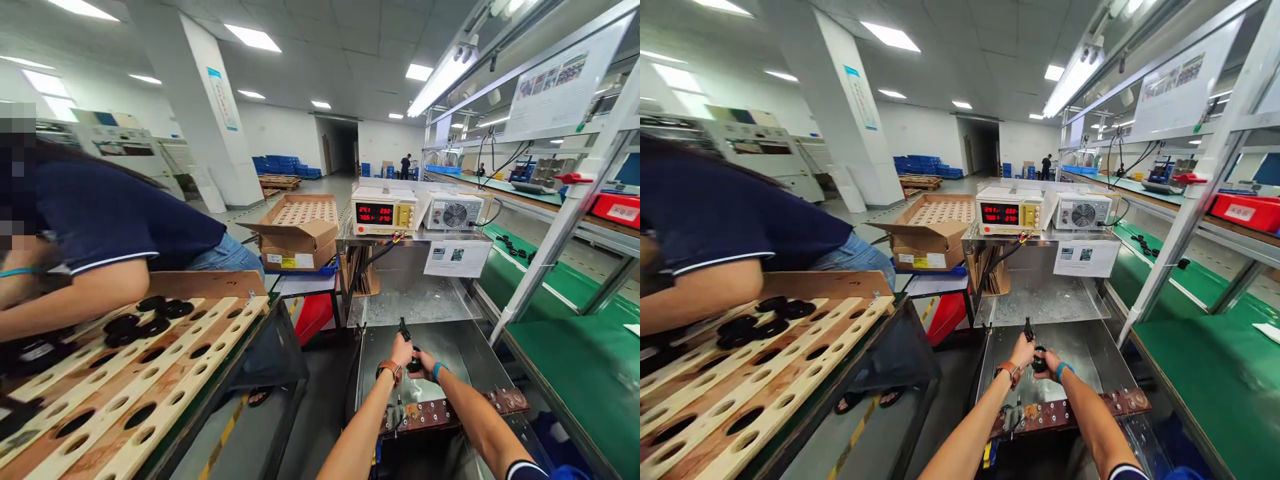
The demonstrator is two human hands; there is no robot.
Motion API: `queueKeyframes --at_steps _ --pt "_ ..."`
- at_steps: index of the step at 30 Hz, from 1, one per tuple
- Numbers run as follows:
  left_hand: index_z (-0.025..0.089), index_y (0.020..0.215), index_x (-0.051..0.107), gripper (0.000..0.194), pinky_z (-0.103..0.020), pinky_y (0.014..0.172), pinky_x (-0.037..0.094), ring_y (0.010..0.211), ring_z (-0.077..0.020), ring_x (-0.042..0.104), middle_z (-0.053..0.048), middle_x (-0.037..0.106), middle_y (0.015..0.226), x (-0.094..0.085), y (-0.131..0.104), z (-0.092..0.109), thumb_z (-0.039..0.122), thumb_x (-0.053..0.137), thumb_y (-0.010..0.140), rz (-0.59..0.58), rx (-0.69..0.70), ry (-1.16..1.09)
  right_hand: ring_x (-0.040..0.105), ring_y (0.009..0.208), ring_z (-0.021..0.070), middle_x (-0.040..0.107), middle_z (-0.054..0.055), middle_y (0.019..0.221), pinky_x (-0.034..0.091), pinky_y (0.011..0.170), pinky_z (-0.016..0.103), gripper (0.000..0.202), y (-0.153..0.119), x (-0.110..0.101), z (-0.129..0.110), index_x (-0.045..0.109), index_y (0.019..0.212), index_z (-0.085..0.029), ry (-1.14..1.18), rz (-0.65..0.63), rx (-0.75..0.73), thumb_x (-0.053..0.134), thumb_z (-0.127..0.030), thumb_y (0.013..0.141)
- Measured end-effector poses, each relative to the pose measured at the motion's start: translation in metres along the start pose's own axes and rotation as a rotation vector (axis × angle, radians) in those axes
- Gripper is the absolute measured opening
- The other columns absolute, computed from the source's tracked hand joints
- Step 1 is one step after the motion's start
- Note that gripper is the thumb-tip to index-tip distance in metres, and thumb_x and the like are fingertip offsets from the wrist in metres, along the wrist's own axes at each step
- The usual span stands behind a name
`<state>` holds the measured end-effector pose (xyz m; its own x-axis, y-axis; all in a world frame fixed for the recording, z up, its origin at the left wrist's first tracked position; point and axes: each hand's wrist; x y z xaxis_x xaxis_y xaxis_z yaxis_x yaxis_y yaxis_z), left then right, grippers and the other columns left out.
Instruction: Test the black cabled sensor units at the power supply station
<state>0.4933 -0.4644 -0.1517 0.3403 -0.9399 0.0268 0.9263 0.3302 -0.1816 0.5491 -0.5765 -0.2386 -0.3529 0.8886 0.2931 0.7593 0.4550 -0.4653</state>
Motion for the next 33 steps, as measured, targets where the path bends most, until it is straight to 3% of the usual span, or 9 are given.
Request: queueKeyframes --at_steps 6,11,17,21,25,33 --pt "0.017 0.092 0.053 0.028 -0.026 0.083 0.040 0.085 -0.0155 0.053 -0.002 0.057 0.089 -0.017 0.000 -0.016 0.007 0.066 0.070 0.029 0.182 0.203 0.060 0.060 0.0173 0.060 0.004 0.076 0.059 0.058 0.025 0.013 0.019 -0.008 -0.005 0.058 0.092 -0.017 0.123 -0.074 0.060 0.057 -0.029 0.097" --pt "0.019 0.113 0.050 0.057 -0.031 0.086 0.044 0.098 -0.0219 0.057 -0.006 0.052 0.115 -0.024 -0.005 -0.018 0.029 0.081 0.066 -0.040 0.424 0.636 0.062 0.064 0.0182 0.064 0.007 0.089 0.061 0.064 0.031 0.019 0.009 -0.012 -0.015 0.061 0.098 -0.015 0.270 -0.161 0.060 0.053 -0.032 0.099" --pt "0.023 0.123 0.048 0.074 -0.034 0.081 0.046 0.097 -0.0263 0.062 -0.008 0.047 0.120 0.004 0.000 -0.016 0.049 0.084 0.064 0.006 0.312 0.853 0.062 0.062 0.0202 0.065 0.008 0.088 0.059 0.061 0.030 0.028 -0.003 -0.009 -0.018 0.062 0.097 -0.015 0.323 -0.182 0.039 0.047 -0.037 0.103" --pt "0.022 0.121 0.052 0.065 -0.035 0.084 0.045 0.102 -0.0298 0.061 -0.010 0.050 0.114 0.016 0.002 -0.024 0.043 0.083 0.068 0.048 0.206 0.897 0.065 0.073 0.0248 0.066 0.010 0.091 0.059 0.065 0.032 0.044 -0.006 -0.009 -0.019 0.064 0.106 -0.016 0.264 -0.230 -0.016 0.041 -0.054 0.106" --pt "0.020 0.114 0.058 0.053 -0.034 0.087 0.044 0.104 -0.0288 0.061 -0.010 0.058 0.108 0.008 0.008 -0.021 0.035 0.082 0.069 0.048 0.271 0.854 0.067 0.082 0.0278 0.066 0.013 0.096 0.059 0.073 0.037 0.062 -0.006 -0.011 -0.023 0.062 0.110 -0.017 0.275 -0.245 -0.050 0.034 -0.071 0.103" --pt "0.019 0.092 0.061 0.035 -0.027 0.073 0.043 0.085 -0.0191 0.061 -0.002 0.065 0.091 -0.002 0.016 -0.027 0.032 0.081 0.067 0.176 0.376 0.678 0.067 0.078 0.0239 0.067 0.011 0.099 0.059 0.076 0.035 0.050 -0.009 0.001 -0.020 0.060 0.119 -0.016 0.189 -0.053 -0.064 0.039 -0.060 0.108"
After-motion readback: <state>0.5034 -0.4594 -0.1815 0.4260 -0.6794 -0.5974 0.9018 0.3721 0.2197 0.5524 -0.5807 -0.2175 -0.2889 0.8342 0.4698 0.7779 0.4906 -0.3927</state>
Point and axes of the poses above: each hand's wrist, its own y-axis towards the middle knuckle, its own x-axis out of the palm, z = x × y
